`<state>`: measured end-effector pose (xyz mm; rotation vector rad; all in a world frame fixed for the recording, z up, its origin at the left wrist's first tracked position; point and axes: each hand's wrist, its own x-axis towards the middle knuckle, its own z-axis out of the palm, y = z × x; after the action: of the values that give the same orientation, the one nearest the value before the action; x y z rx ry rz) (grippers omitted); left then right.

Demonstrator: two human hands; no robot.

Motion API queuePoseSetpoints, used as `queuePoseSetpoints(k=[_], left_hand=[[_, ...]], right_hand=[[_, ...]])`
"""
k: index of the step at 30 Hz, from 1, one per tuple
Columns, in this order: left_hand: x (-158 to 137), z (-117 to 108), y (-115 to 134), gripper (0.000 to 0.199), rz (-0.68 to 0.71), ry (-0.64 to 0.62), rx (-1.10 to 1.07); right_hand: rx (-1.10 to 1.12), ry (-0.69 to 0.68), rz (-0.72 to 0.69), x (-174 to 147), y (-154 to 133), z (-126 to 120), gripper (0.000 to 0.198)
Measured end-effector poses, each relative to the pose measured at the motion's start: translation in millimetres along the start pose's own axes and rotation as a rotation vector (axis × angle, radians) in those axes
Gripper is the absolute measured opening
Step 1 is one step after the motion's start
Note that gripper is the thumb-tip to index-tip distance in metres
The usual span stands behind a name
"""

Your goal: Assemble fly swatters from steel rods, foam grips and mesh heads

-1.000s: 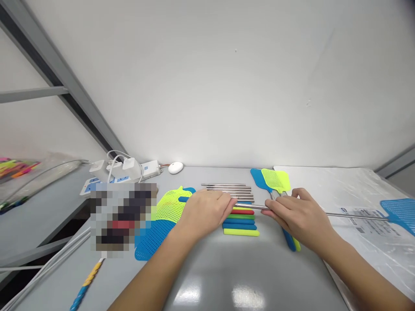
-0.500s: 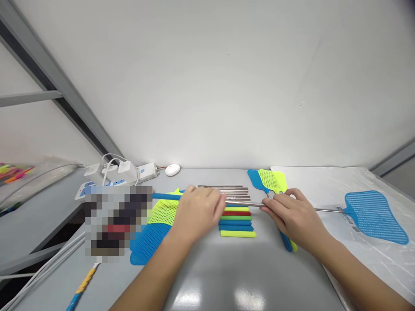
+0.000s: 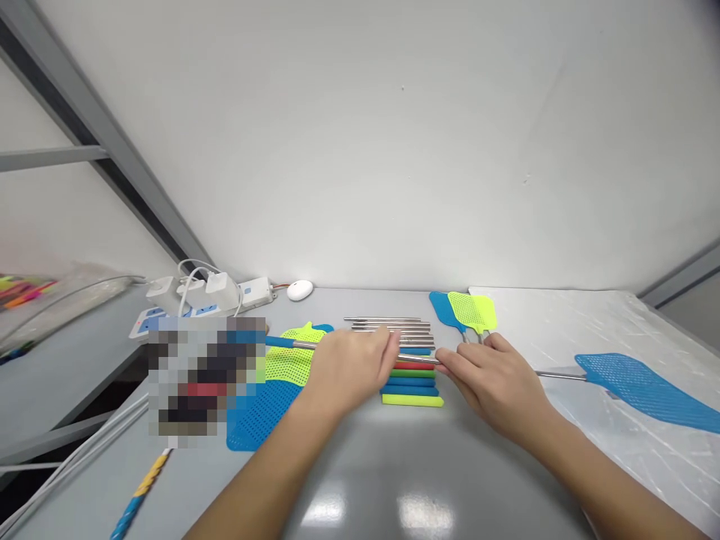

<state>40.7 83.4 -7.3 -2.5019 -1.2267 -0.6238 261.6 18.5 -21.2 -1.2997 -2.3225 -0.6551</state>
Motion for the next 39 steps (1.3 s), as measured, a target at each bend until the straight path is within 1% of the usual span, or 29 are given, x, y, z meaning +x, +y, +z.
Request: queuePoseSetpoints(k=[2,5,7,9,12,18,20,23,26,28,34,36,39], left_hand=[[1,-6,-13,0.042,-0.043,-0.028,0.058],[1,-14,-29,0.044,-0.099,-0.034,0.134],[1,-16,-35,0.045,-0.131,-0.019,0.168],[1,-15,-34,0.045,-0.144,0.015,0.17],[1,-8,-23,0.041,-0.121,0.083,0.115],[1,-1,10,0.033,-0.016,0.194,-0.023],[0,0,21,0.032,0.029,0.201,-0.055],[-1,3,38,0.03,0.108,0.18,-0.097],[-2,5,45,0.03,0.136,0.169,-0.104],[-2,5,39,0.031,0.13,0.151,-0.083],[2,3,-4,0.032,0.06,0.117,0.036],[1,3,-10,0.032,0.05,0.103,0.04],[-1,4,-12,0.031,0.022,0.094,0.043]], right_hand=[[-0.003,-0.017,0.01,-1,6,-3,0.019],[-0.003,-0.012,0.024,-3,14,-7,0.02],[-0.003,0.001,0.022,-4,17,-8,0.02],[-0.012,0.01,0.015,-4,18,-7,0.021],[-0.01,0.017,0.021,-4,17,-4,0.021],[0.043,-0.001,0.062,-1,7,-3,0.021],[0.048,0.001,0.063,-1,2,-3,0.02],[0.052,0.007,0.054,-2,-7,0,0.022],[0.048,0.005,0.044,-3,-13,2,0.027],[0.026,0.008,0.039,-3,-13,3,0.029],[-0.067,0.042,0.055,-3,3,2,0.033],[-0.066,0.051,0.05,-4,6,4,0.034],[-0.035,0.049,0.035,-6,10,6,0.025]])
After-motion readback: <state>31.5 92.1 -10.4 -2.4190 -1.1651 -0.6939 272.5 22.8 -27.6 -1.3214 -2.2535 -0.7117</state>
